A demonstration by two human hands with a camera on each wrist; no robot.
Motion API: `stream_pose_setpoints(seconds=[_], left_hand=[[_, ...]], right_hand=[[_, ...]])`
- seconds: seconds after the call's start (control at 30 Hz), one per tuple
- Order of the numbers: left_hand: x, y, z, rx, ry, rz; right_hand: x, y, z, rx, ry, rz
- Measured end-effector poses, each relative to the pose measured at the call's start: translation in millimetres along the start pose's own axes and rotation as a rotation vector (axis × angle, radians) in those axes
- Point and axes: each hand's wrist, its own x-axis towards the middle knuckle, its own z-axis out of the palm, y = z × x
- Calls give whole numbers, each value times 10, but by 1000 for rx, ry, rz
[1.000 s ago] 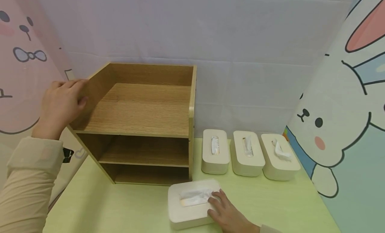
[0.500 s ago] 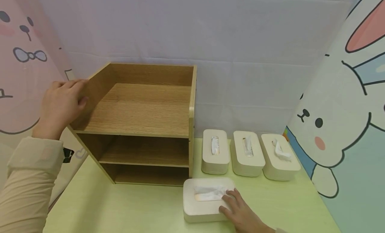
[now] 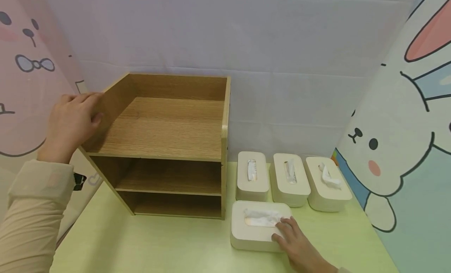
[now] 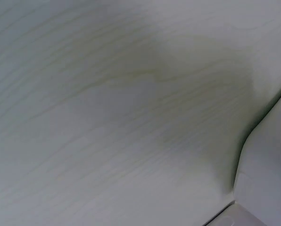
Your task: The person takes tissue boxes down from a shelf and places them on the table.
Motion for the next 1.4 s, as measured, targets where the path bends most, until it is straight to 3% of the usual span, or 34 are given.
stream_pose_setpoints(seconds=[0.2,0.43,0.57,1.27,1.4], left_hand=[[6,18,-11,-1,-6,1],[5,6,-6,-5,33,28],[0,1,-5,1,23,18],[3,-9,0,3,20,16],[3,-5,3,18,-9,0]], right_hand=[[-87,94,-31,-17,-48,37],[-125,191,-1,27,-55,63],[-130,236,22,31,-54,81],[-53,371,121,18,-76,88],[-55,394,138,19,-88,94]])
